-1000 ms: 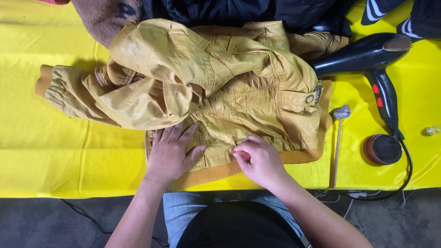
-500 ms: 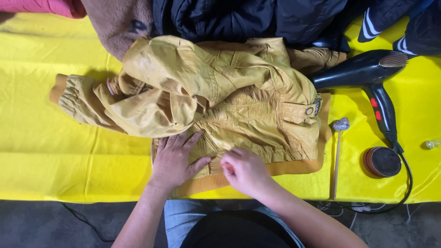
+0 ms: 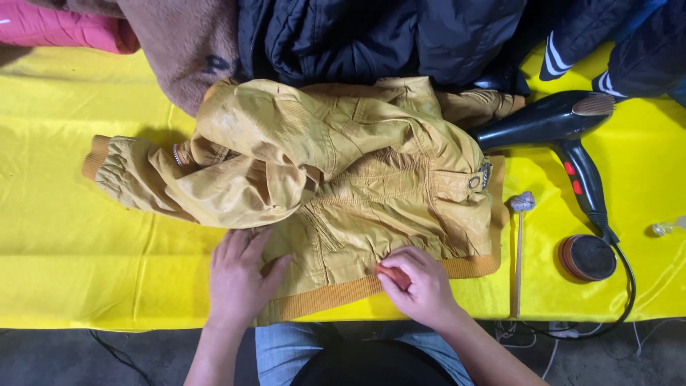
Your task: Applying leather conditioner to a yellow jacket using a sponge applicator and smoothing it by hand.
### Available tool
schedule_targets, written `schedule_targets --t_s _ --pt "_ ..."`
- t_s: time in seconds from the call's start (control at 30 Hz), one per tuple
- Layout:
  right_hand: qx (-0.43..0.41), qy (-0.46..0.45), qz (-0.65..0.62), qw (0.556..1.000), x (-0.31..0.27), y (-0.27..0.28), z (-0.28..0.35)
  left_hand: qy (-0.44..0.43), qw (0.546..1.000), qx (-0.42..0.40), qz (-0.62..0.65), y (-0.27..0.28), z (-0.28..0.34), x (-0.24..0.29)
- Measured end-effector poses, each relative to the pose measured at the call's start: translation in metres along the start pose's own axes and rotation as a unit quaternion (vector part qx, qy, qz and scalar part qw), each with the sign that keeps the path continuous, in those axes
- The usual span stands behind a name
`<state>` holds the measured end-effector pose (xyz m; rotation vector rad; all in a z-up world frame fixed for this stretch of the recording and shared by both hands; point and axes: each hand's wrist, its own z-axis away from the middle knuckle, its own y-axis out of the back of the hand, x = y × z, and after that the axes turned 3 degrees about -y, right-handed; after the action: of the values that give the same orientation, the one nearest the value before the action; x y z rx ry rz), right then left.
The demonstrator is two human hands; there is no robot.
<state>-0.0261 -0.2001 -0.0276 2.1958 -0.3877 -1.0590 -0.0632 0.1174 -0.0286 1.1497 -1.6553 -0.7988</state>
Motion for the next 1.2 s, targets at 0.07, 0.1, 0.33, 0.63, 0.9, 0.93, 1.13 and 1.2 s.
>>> schedule_targets --t_s 0.07,0.1,0.33,0.63,0.9,0.93,1.13,1.2 --pt "0.018 -0.018 -0.04 0.999 0.0 0.008 0.006 0.059 0.998 -0.035 -0.016 0.008 0.008 -0.011" --pt "0.034 -0.039 -0.08 0.995 0.001 0.012 0.007 0.118 0.99 -0.071 -0.03 0.012 0.011 -0.017" --pt "0.136 -0.172 -0.098 0.971 0.049 0.05 0.027 0.109 0.992 -0.063 -0.016 0.006 0.0 -0.021" --pt "0.055 -0.106 0.047 0.992 0.039 0.044 -0.011 0.156 0.976 -0.147 -0.028 -0.028 -0.07 0.005" --pt "0.059 -0.121 0.031 0.99 0.066 0.035 -0.022 -0.153 0.928 0.258 -0.222 -0.032 -0.102 -0.023" --pt "0.056 -0.126 0.03 0.99 0.064 0.037 -0.022 -0.153 0.93 0.253 -0.22 -0.034 -0.099 -0.023" --pt "0.053 -0.144 0.025 0.988 0.061 0.039 -0.023 -0.073 0.976 0.125 -0.164 -0.059 -0.065 -0.005" --pt "0.051 -0.137 0.044 0.988 0.064 0.037 -0.023 -0.071 0.988 0.071 -0.12 -0.027 -0.057 0.045"
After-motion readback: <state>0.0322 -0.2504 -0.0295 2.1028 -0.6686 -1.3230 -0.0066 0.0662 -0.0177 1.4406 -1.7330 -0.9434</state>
